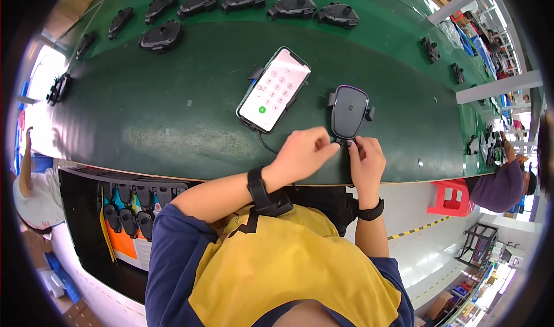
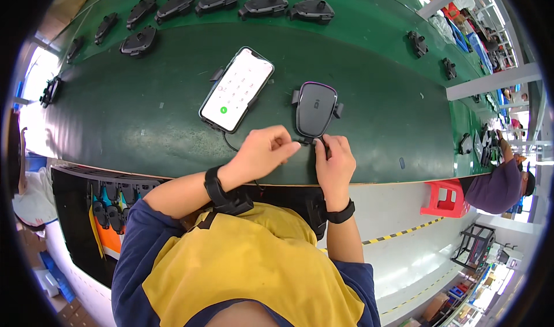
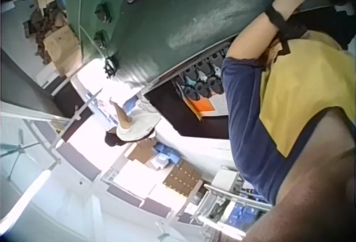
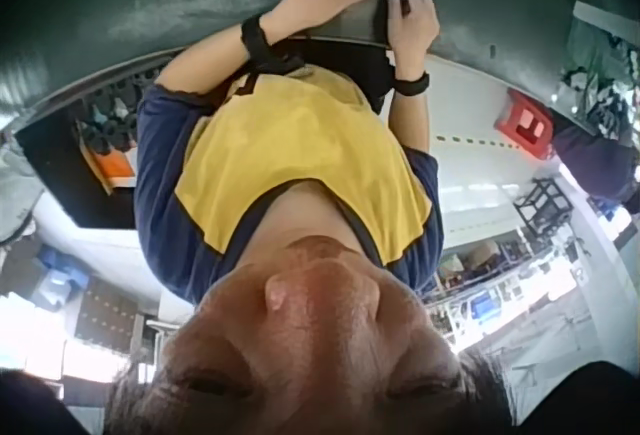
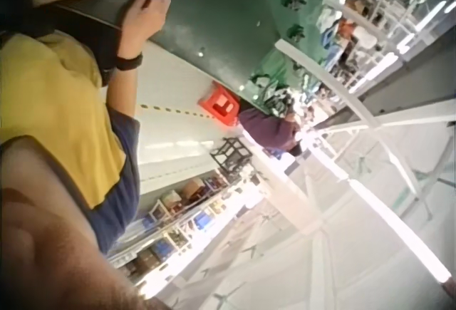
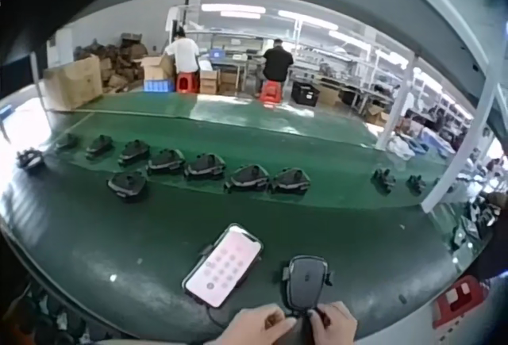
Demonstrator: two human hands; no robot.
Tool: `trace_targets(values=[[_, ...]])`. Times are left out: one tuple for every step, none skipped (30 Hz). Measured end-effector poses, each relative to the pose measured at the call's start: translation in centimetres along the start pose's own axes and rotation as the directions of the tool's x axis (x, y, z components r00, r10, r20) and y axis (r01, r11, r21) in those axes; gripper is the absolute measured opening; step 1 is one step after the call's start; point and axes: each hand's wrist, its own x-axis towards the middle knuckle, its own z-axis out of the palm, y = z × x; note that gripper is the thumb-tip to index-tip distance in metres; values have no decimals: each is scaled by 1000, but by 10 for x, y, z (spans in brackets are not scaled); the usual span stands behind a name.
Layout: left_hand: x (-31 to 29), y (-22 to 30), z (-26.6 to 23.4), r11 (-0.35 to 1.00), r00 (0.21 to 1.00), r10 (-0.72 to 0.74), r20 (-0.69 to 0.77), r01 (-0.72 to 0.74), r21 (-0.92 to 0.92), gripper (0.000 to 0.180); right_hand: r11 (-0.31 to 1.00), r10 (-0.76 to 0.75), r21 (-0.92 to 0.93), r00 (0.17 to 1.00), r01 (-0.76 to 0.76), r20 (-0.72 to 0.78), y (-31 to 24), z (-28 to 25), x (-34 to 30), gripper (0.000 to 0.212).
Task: Assembling and testing car phone holders on an assembly line.
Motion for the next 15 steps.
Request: trace_targets(values=[[3, -1, -5, 971, 983, -172, 63, 180, -157, 23, 945, 208, 244, 975, -220, 75, 1, -2, 0, 12], [5, -1, -6, 885, 933, -328, 148, 359, -297, 23, 785, 376, 451, 905, -425, 197, 3, -5, 1, 11], [6, -1, -5, 886, 933, -328, 151, 359, -293, 23, 540, 489, 597, 799, -593, 351, 2, -8, 3, 10], [8, -2, -4, 882, 949, -284, 139, 315, -351, 22, 539, 490, 598, 798, -593, 349, -2, -10, 3, 10], [9, -3, -3, 872, 963, -240, 123, 270, -408, 21, 497, 473, 658, 812, -566, 342, -8, -12, 0, 9], [10, -4, -2, 858, 975, -198, 104, 223, -463, 21, 452, 455, 713, 826, -536, 333, -18, -15, -2, 8], [10, -1, -2, 858, 975, -196, 105, 222, -463, 21, 405, 440, 763, 839, -503, 320, -25, -18, -3, 8], [8, 5, -2, 825, 990, -135, 42, 136, -549, 19, 406, 441, 763, 839, -503, 318, -30, -18, -4, 8], [6, 10, -4, 781, 996, -80, -24, 47, -623, 19, 383, 394, 784, 854, -488, 339, -37, -17, -5, 7], [4, 15, -5, 726, 995, -30, -95, -44, -686, 20, 358, 346, 804, 867, -475, 358, -43, -16, -6, 6], [3, 18, -8, 727, 995, -28, -92, -42, -685, 20, 332, 296, 822, 879, -462, 374, -46, -17, -6, 5], [0, 21, -10, 714, 998, -18, -67, -34, -699, 21, 333, 296, 823, 879, -461, 373, -48, -19, -5, 5], [-1, 23, -13, 701, 999, -7, -44, -26, -713, 22, 343, 266, 804, 871, -485, 412, -49, -21, -3, 6], [-3, 23, -15, 687, 1000, 4, -20, -18, -727, 23, 354, 237, 785, 861, -509, 451, -50, -23, -2, 6], [-2, 22, -16, 685, 1000, 4, -22, -19, -728, 23, 366, 207, 764, 847, -531, 490, -51, -24, -1, 6]])
